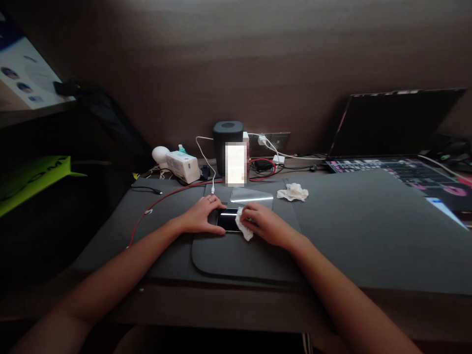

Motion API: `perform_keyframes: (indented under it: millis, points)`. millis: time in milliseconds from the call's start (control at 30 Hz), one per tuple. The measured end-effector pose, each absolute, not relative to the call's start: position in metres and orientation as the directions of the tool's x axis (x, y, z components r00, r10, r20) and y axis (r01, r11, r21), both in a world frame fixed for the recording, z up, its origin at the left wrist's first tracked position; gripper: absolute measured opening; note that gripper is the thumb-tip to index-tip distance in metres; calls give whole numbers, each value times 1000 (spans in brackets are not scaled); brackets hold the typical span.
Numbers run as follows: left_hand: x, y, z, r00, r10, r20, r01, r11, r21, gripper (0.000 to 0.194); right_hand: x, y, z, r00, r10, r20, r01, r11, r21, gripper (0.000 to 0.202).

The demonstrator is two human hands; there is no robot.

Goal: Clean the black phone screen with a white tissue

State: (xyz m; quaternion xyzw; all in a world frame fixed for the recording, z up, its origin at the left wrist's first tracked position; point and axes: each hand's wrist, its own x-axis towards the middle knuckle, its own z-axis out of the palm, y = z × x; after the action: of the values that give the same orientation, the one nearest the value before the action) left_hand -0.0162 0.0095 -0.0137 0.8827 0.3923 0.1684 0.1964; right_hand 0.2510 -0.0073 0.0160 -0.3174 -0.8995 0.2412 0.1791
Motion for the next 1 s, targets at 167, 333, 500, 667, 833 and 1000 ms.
perform_keyframes:
  millis: [167,333,500,667,833,1000]
  points:
    - [-17,9,-13,639,755,151,623,-622,474,69,258,-6,25,-807,587,65,434,664,-609,29]
    - [-16,8,-10,643,749,160,613,-629,478,67,268,2,21,-720,682,130,511,648,-565,33]
    - [-16,8,-11,639,754,152,617,-620,484,68,264,-1,21,-749,654,106,480,646,-593,33]
    - [-16,8,-12,645,747,160,609,-629,484,67,271,2,23,-730,677,99,506,631,-588,34]
    - [-16,8,-12,637,755,155,621,-622,476,68,265,-1,23,-775,628,73,462,642,-612,32]
    - [-17,8,-12,644,749,155,611,-626,485,69,263,-1,22,-737,670,92,490,623,-609,32]
